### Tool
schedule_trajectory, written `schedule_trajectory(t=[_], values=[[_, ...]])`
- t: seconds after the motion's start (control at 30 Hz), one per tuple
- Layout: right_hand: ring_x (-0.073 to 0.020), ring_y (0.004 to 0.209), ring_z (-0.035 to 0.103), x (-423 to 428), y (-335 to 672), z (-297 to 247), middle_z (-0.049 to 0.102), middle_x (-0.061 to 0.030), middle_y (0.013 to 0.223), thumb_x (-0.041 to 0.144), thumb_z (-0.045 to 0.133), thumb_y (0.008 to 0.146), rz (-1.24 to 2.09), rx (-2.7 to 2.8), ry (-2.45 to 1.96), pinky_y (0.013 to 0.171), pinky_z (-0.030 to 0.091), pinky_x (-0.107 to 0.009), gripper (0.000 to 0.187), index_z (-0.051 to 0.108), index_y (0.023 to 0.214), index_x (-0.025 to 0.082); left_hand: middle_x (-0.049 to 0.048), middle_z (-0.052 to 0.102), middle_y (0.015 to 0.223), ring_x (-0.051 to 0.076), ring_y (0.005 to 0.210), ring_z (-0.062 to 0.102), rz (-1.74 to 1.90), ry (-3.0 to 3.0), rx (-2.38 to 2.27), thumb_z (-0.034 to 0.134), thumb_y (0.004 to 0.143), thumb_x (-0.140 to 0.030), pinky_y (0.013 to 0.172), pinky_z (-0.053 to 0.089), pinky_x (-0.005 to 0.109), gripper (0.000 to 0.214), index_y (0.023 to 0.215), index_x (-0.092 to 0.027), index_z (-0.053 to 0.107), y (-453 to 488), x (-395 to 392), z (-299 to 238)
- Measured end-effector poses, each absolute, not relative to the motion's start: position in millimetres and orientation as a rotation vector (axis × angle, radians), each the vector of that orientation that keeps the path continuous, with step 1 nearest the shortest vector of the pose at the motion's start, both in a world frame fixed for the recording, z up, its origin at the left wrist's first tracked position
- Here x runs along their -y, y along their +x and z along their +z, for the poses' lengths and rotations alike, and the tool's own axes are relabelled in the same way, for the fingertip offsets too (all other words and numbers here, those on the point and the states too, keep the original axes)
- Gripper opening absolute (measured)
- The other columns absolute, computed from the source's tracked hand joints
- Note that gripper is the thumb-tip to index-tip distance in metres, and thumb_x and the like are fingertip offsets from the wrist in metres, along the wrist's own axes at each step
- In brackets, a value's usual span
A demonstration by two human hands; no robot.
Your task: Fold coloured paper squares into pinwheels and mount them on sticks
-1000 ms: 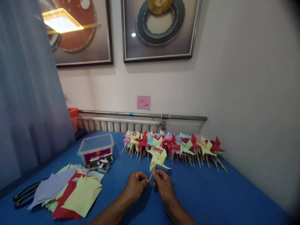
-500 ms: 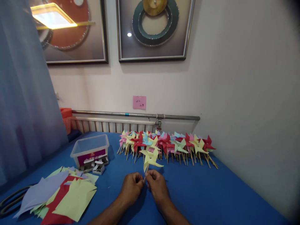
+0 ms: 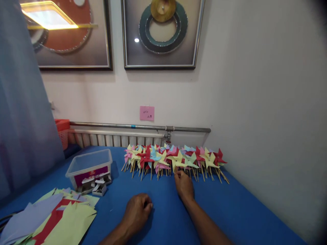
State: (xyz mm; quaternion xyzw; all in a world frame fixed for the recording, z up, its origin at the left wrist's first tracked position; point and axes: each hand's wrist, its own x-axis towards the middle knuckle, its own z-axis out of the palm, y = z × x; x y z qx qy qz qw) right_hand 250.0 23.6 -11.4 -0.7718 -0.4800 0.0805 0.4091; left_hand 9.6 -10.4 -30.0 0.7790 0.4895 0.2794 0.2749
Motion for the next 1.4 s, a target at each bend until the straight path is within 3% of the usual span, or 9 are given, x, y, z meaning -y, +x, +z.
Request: schedule_trajectory(t=[0.47, 0.87, 1.2, 1.4], values=[[-0.0251, 0.088, 0.075, -31.1, 244.0, -10.0, 0.081, -0.0134, 0.099, 0.030, 0.050, 0.096, 0.183, 1.212, -2.144, 0.065, 0.041, -0.030, 0.029, 0.078, 0.100, 0.024, 0.0046, 0.073, 0.087, 0.020, 0.085, 0.064, 0.646, 2.205, -1.344, 0.055, 0.086, -0.019, 0.077, 0.038, 0.028, 0.017, 0.081, -0.018, 0.071, 11.5, 16.6, -23.6], [-0.0261, 0.088, 0.075, -32.0, 241.9, -11.1, 0.080, -0.0152, 0.099, 0.028, 0.050, 0.096, 0.158, 1.218, -2.169, 0.068, 0.043, -0.031, 0.029, 0.078, 0.100, 0.022, 0.0036, 0.073, 0.087, 0.018, 0.084, 0.064, 0.623, 2.199, -1.336, 0.056, 0.085, -0.017, 0.075, 0.037, 0.026, 0.016, 0.080, -0.019, 0.071, 10.5, 15.4, -25.5], [-0.0214, 0.084, 0.071, -24.4, 242.8, -13.5, 0.078, -0.0090, 0.093, 0.032, 0.047, 0.100, 0.083, 1.215, -2.027, 0.068, 0.040, -0.028, 0.024, 0.069, 0.100, 0.022, 0.0030, 0.071, 0.082, 0.017, 0.080, 0.063, 0.680, 2.196, -1.317, 0.055, 0.086, -0.018, 0.072, 0.036, 0.026, 0.016, 0.077, -0.018, 0.069, 10.3, 15.0, -26.1], [-0.0196, 0.081, 0.066, -1.6, 224.2, -13.7, 0.072, -0.0057, 0.087, 0.037, 0.040, 0.104, -0.006, 1.426, -1.731, 0.074, 0.040, -0.027, 0.032, 0.062, 0.086, 0.023, 0.0030, 0.070, 0.080, 0.017, 0.079, 0.062, 0.816, 2.214, -1.378, 0.053, 0.091, -0.024, 0.073, 0.035, 0.027, 0.020, 0.078, -0.017, 0.067, 1.9, 1.7, -31.3]])
